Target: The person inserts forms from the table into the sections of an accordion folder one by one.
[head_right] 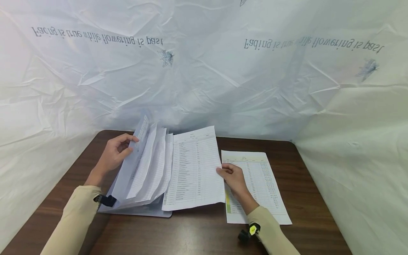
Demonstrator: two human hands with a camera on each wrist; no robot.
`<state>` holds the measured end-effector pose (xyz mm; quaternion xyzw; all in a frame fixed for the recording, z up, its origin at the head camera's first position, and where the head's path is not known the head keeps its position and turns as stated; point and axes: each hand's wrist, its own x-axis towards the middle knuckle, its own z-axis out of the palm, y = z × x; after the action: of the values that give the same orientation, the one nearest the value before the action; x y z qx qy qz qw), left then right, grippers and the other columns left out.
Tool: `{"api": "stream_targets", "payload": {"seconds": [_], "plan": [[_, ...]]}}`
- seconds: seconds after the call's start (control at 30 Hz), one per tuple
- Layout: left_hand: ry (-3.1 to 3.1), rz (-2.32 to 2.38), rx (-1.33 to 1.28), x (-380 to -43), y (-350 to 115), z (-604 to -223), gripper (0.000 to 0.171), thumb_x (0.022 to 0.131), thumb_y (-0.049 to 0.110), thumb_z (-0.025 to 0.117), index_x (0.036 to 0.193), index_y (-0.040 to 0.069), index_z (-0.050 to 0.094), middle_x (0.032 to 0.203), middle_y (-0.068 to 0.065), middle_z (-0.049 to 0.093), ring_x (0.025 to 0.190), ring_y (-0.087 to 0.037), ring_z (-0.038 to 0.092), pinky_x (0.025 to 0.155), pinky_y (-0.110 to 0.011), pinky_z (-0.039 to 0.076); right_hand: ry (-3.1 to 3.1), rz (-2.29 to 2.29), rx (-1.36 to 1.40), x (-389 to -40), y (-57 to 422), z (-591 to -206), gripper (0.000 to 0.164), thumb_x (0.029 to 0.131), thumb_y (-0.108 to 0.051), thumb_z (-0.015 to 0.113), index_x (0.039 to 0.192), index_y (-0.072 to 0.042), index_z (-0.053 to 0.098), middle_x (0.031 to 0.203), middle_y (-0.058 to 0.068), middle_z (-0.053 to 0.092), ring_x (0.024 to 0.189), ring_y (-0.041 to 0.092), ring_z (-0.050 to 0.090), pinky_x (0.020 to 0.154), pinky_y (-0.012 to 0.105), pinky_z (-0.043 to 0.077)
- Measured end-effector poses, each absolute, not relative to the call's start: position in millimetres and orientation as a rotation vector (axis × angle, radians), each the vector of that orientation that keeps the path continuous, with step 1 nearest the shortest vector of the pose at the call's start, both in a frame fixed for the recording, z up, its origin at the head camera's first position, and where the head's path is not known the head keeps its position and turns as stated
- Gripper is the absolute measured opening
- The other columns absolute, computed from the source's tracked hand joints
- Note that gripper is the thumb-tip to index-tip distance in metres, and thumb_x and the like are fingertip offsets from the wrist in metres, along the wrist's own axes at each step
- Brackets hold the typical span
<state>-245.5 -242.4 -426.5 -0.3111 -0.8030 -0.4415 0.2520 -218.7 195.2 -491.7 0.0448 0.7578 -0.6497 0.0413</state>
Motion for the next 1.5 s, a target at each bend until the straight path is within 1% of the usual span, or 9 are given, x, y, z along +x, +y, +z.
{"api": "stream_targets", "payload": {"seconds": [0.3,0.37,0.57,0.73,0.9,1.1,1.3,1.5], "plan": [[-2.186,-1.212,-0.839,-245.8,-243.1,-427.3,0.026,0.086,-0.009,0.068,0.11,-0.002,0.07,0.105,-0.017,0.07,0.074,-0.01,0.053,0.064,-0.019,0.047,2.307,-1.988,0.206,-219.4,185.1,-488.1,0.035,0.095,-0.017,0.072,0.124,0.002,0.067,0.102,0.008,0.073,0.08,0.011,0.064,0.067,0.022,0.051],[-2.189,-1.206,-0.832,-245.8,-242.9,-427.4,0.026,0.086,-0.01,0.068,0.11,-0.002,0.07,0.105,-0.017,0.07,0.074,-0.01,0.053,0.064,-0.019,0.047,2.281,-2.001,0.212,-219.3,184.0,-487.4,0.035,0.095,-0.015,0.071,0.125,0.003,0.066,0.102,0.007,0.073,0.081,0.011,0.064,0.069,0.022,0.052],[-2.191,-1.181,-0.825,-243.7,-240.3,-423.5,0.025,0.084,-0.015,0.066,0.107,-0.01,0.068,0.102,-0.024,0.069,0.07,-0.012,0.052,0.06,-0.022,0.045,2.187,-2.058,0.201,-217.2,181.7,-489.3,0.035,0.095,-0.01,0.069,0.126,0.006,0.063,0.099,0.005,0.073,0.082,0.012,0.065,0.071,0.024,0.054],[-2.194,-1.163,-0.835,-230.8,-232.6,-406.6,0.022,0.083,-0.016,0.064,0.105,-0.014,0.066,0.096,-0.027,0.067,0.067,-0.014,0.049,0.057,-0.025,0.043,2.163,-2.057,0.191,-213.1,178.2,-489.2,0.035,0.095,-0.009,0.07,0.126,0.006,0.063,0.099,0.005,0.073,0.083,0.013,0.066,0.072,0.025,0.054],[-2.199,-1.165,-0.833,-220.2,-227.0,-394.3,0.022,0.083,-0.016,0.063,0.104,-0.015,0.066,0.092,-0.026,0.065,0.07,-0.014,0.049,0.06,-0.023,0.043,2.171,-2.041,0.144,-209.8,173.7,-489.5,0.035,0.096,-0.01,0.07,0.126,0.006,0.064,0.103,0.008,0.074,0.086,0.012,0.067,0.073,0.026,0.054],[-2.2,-1.19,-0.821,-220.6,-227.0,-396.0,0.023,0.082,-0.016,0.062,0.105,-0.014,0.066,0.092,-0.026,0.065,0.074,-0.014,0.05,0.062,-0.021,0.044,2.167,-2.034,0.06,-209.7,168.5,-493.4,0.032,0.097,-0.008,0.067,0.125,0.007,0.064,0.107,0.013,0.073,0.089,0.014,0.069,0.074,0.028,0.056],[-2.209,-1.21,-0.803,-222.1,-228.9,-400.0,0.023,0.083,-0.015,0.062,0.106,-0.012,0.067,0.093,-0.024,0.065,0.076,-0.013,0.049,0.065,-0.02,0.044,2.14,-2.053,0.046,-213.6,161.9,-497.1,0.03,0.096,-0.006,0.067,0.123,0.008,0.065,0.102,0.01,0.074,0.086,0.014,0.069,0.072,0.029,0.056],[-2.204,-1.215,-0.811,-222.9,-229.8,-399.9,0.023,0.084,-0.014,0.062,0.106,-0.013,0.067,0.091,-0.025,0.064,0.075,-0.013,0.049,0.064,-0.021,0.043,2.172,-2.051,0.044,-220.0,157.2,-497.8,0.03,0.096,-0.006,0.068,0.123,0.006,0.066,0.102,0.011,0.075,0.085,0.013,0.068,0.072,0.028,0.055]]}}
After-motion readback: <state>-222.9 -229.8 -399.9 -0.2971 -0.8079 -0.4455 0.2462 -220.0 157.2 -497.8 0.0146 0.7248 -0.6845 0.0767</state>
